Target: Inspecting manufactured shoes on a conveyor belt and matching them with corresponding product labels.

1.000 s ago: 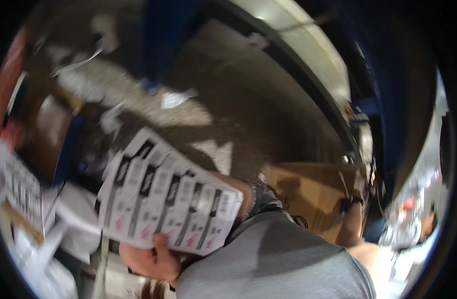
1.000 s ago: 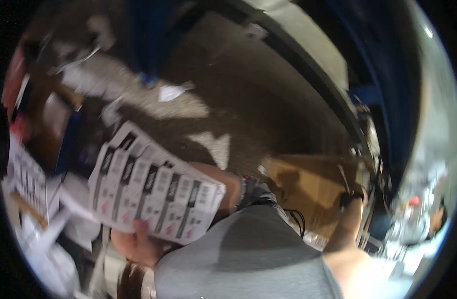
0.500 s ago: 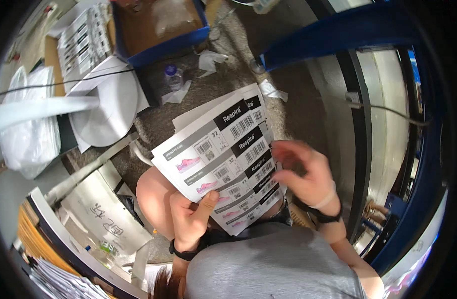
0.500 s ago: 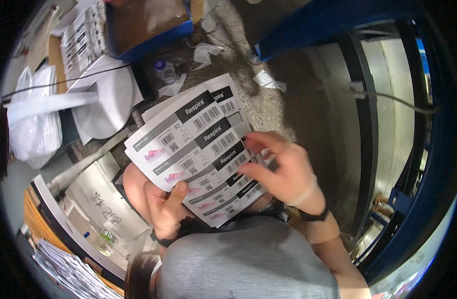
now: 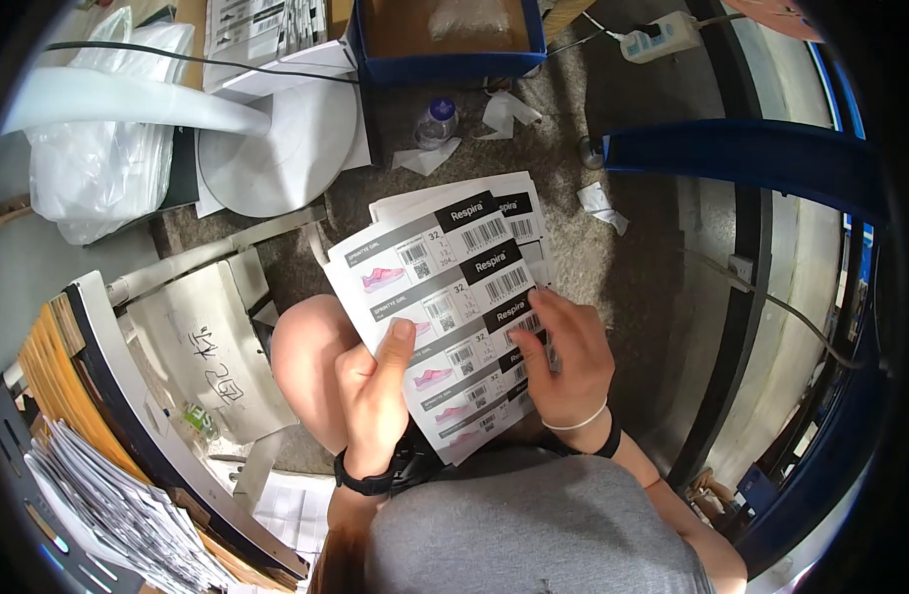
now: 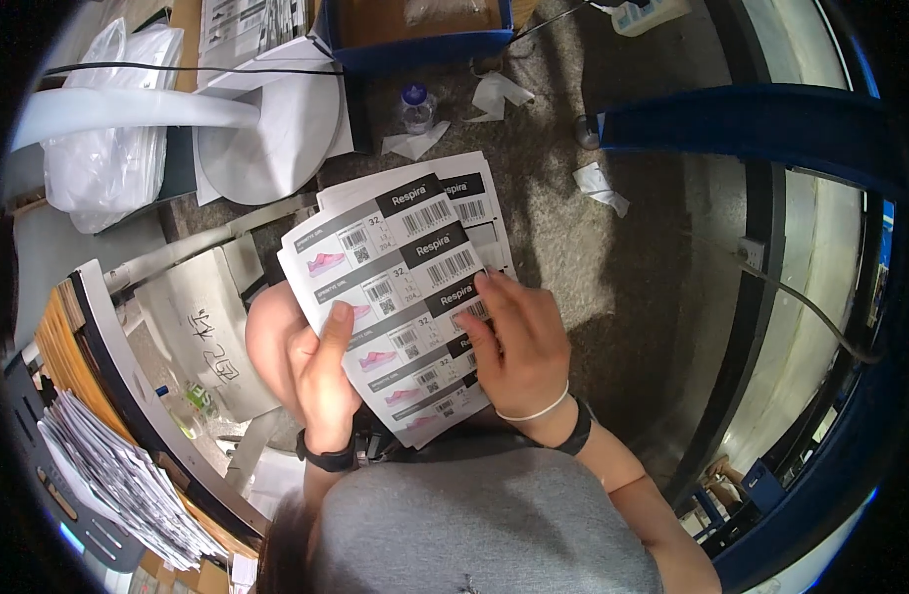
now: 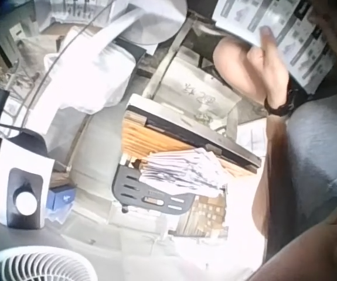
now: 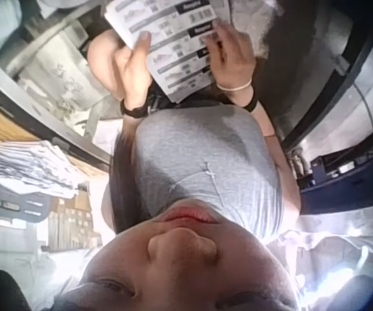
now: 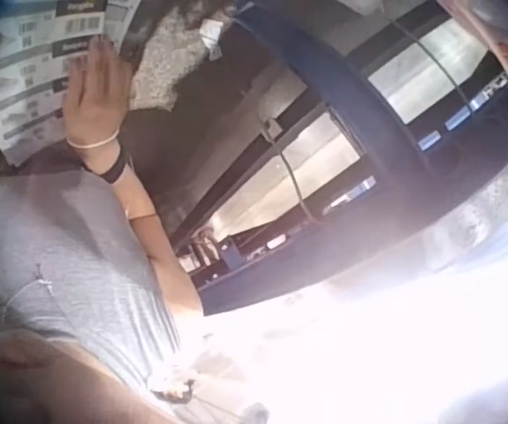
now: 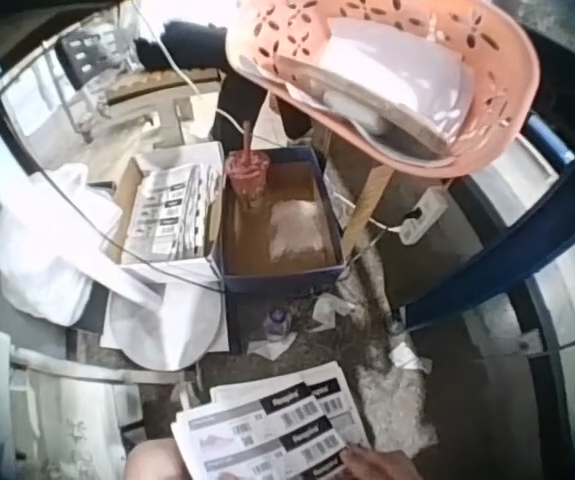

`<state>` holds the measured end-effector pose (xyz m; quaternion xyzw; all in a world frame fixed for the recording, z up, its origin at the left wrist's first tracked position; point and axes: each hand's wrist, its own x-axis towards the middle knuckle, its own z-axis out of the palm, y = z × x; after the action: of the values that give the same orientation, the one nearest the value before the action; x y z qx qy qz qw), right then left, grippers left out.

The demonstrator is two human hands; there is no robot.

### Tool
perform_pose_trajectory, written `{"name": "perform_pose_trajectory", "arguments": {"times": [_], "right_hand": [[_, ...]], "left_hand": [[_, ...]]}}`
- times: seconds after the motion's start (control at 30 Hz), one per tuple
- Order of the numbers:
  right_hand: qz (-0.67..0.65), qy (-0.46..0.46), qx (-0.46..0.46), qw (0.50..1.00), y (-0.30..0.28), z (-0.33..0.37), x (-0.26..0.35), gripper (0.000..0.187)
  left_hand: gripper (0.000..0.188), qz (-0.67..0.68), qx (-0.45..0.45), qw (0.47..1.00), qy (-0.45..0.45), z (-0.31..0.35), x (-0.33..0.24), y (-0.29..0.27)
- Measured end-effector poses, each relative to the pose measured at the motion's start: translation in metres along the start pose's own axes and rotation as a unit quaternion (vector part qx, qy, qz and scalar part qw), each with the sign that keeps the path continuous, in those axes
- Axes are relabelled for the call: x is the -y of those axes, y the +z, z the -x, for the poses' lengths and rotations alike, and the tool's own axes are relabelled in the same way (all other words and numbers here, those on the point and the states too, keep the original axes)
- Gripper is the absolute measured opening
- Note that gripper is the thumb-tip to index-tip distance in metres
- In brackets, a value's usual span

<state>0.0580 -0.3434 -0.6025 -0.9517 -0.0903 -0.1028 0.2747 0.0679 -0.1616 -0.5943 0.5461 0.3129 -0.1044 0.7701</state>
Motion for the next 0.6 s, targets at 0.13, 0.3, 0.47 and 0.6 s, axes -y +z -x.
{"name": "perform_pose_trajectory", "arguments": {"times": [0.13, 0.3, 0.47, 0.6], "right_hand": [[-0.319, 0.361, 0.095, 0.871, -0.007, 0.001, -0.006, 0.025], [-0.259, 0.255, 0.063, 0.930, -0.010, -0.003, -0.006, 0.020], [-0.058, 0.085, 0.029, 0.994, -0.005, -0.003, 0.003, 0.027], [-0.027, 0.023, 0.021, 0.999, -0.006, 0.001, 0.009, 0.029]], "left_hand": [[0.034, 0.036, 0.088, 0.994, -0.053, -0.004, -0.004, -0.017], [0.028, -0.020, 0.117, 0.993, 0.000, -0.005, -0.003, -0.024], [0.024, -0.041, 0.036, 0.999, 0.001, 0.002, 0.010, -0.024], [0.027, -0.007, 0.010, 1.000, -0.014, 0.007, 0.006, -0.017]]}}
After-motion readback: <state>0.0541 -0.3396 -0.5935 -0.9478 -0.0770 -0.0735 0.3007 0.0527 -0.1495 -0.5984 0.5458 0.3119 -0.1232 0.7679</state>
